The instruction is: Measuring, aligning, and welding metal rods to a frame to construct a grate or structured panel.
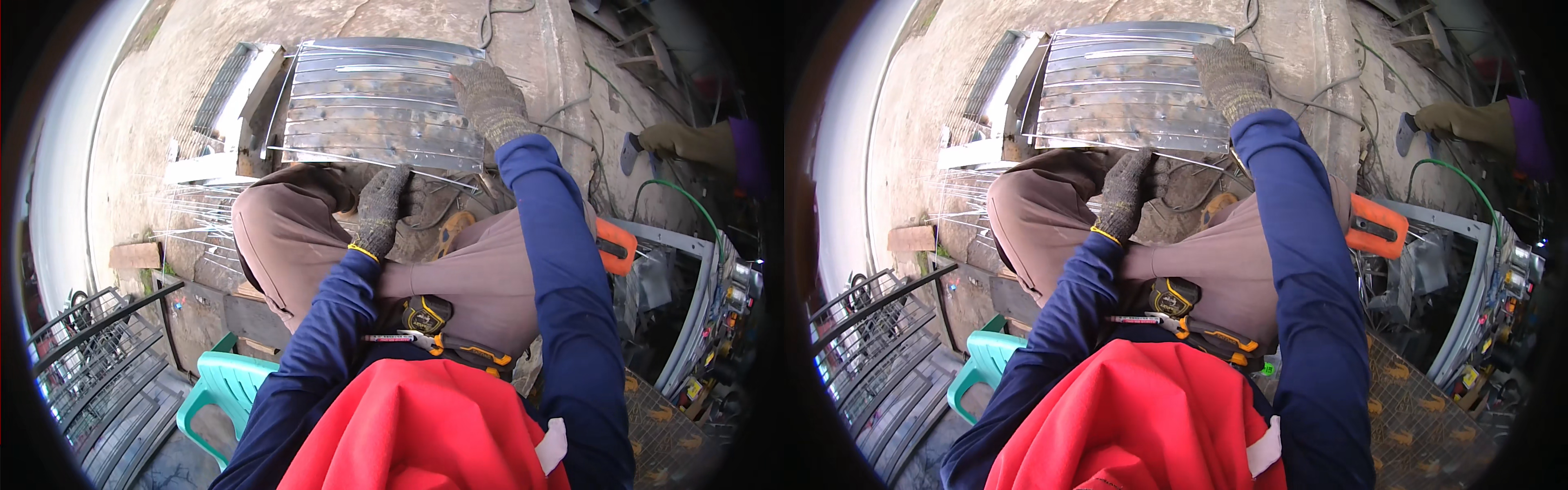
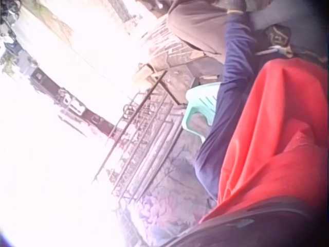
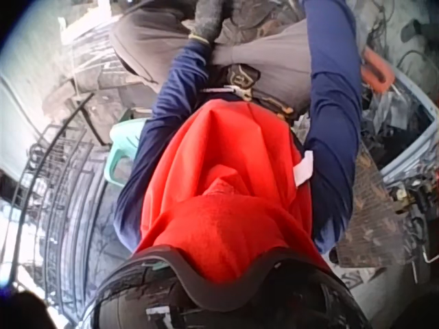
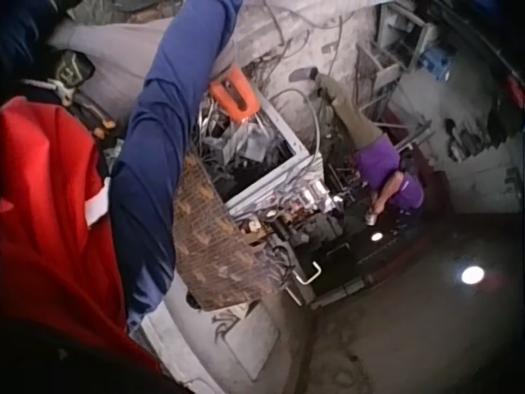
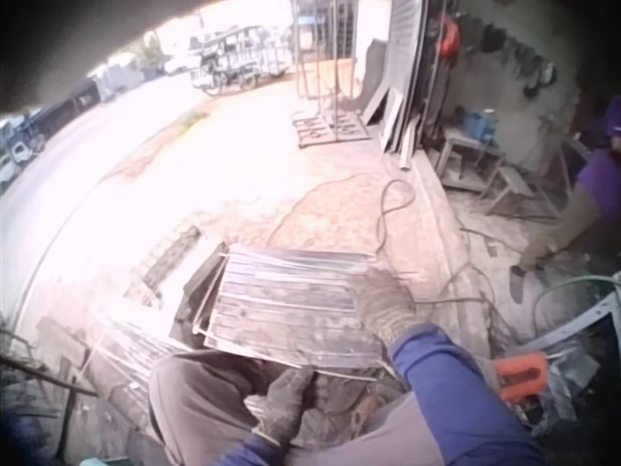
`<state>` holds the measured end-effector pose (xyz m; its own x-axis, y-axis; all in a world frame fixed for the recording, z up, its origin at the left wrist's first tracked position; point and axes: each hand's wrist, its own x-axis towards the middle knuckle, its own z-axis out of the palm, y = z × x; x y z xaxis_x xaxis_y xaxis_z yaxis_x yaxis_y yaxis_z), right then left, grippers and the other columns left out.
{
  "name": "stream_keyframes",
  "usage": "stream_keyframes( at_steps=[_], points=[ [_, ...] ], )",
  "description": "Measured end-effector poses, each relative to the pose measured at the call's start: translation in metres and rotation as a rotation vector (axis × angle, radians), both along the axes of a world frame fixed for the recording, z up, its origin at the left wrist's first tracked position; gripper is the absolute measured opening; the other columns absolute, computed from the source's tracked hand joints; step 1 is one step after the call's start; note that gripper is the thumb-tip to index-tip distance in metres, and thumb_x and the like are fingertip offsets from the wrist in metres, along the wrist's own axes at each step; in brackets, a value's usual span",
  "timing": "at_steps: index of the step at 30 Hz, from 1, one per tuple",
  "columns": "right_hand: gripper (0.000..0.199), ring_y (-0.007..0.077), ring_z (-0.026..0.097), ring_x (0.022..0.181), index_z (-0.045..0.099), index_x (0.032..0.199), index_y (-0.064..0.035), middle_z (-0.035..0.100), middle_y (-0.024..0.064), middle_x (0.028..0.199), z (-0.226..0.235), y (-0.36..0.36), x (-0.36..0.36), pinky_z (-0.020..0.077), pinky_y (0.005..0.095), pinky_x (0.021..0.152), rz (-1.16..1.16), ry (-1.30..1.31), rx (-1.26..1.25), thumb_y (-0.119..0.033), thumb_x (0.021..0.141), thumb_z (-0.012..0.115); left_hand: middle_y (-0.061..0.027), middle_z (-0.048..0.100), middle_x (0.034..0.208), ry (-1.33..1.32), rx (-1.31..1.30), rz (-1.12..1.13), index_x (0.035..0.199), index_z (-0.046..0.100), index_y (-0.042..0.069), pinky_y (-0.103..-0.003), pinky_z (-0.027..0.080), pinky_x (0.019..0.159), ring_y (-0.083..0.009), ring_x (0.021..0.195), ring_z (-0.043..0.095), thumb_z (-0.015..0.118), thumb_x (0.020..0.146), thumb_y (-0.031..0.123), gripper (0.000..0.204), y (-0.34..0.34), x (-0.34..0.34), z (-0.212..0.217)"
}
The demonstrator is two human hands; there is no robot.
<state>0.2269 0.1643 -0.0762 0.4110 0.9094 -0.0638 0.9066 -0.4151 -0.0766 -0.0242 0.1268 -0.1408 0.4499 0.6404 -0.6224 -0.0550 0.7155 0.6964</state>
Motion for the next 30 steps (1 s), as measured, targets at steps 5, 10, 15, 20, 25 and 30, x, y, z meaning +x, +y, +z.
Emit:
stream_keyframes(
  at_steps=[5,10,15,20,25,30],
  points=[
    [0.039,0.0324,0.058,0.121,0.062,0.132,-0.0217,0.061,0.0087,0.133,-0.002,0.008,0.0,0.0482,0.048,0.103,0.062,-0.093,-0.038,-0.041,0.103,0.044,-0.001,0.069,0.082,0.041,0.095,-0.002,0.097,0.07,0.006,-0.026,0.052,0.057,-0.0105,0.066,0.066,0.067,0.097,0.031,0.025,0.0,0.006,0.022],
    [0.039,0.032,0.059,0.12,0.063,0.131,-0.0206,0.062,0.0095,0.13,0.001,0.007,-0.001,0.0484,0.0479,0.103,0.077,-0.06,-0.044,-0.04,0.103,0.045,-0.0045,0.072,0.096,0.072,0.289,-0.15,0.112,0.071,0.002,-0.026,0.054,0.065,-0.0103,0.077,0.066,0.063,0.1,0.027,0.029,0.004,0.009,0.025],
    [0.039,0.0328,0.058,0.121,0.063,0.132,-0.018,0.062,0.0113,0.13,-0.001,0.009,-0.001,0.0482,0.048,0.103,0.075,-0.038,-0.069,-0.037,0.103,0.045,-0.0036,0.071,0.084,0.123,0.352,-0.282,0.103,0.068,0.001,-0.026,0.053,0.064,-0.0114,0.071,0.065,0.063,0.101,0.027,0.027,0.003,0.006,0.025],
    [0.042,0.0339,0.057,0.122,0.059,0.134,-0.0135,0.061,0.0136,0.132,0.003,0.012,-0.004,0.0468,0.0478,0.104,0.063,-0.094,-0.196,-0.036,0.103,0.043,-0.0113,0.069,0.088,0.345,0.974,-0.39,0.103,0.066,0.005,-0.037,0.053,0.071,-0.026,0.078,0.067,0.066,0.096,0.024,0.021,0.009,0.0,0.041],
    [0.045,0.0334,0.057,0.124,0.058,0.135,-0.0114,0.06,0.0146,0.135,0.021,0.003,-0.007,0.0456,0.0458,0.106,0.017,0.062,-0.21,-0.038,0.101,0.046,-0.0145,0.065,0.102,0.502,1.259,-0.555,0.104,0.068,0.01,-0.045,0.052,0.08,-0.0363,0.095,0.065,0.066,0.092,0.023,0.017,0.03,-0.003,0.055],
    [0.045,0.0337,0.057,0.124,0.06,0.133,-0.0105,0.06,0.0151,0.136,0.031,-0.042,0.004,0.0445,0.0444,0.107,-0.048,0.289,-0.096,-0.041,0.102,0.047,-0.011,0.066,0.105,0.658,1.436,-0.669,0.106,0.07,0.017,-0.047,0.051,0.087,-0.0355,0.103,0.062,0.066,0.092,0.024,0.017,0.044,-0.006,0.059]
  ],
)
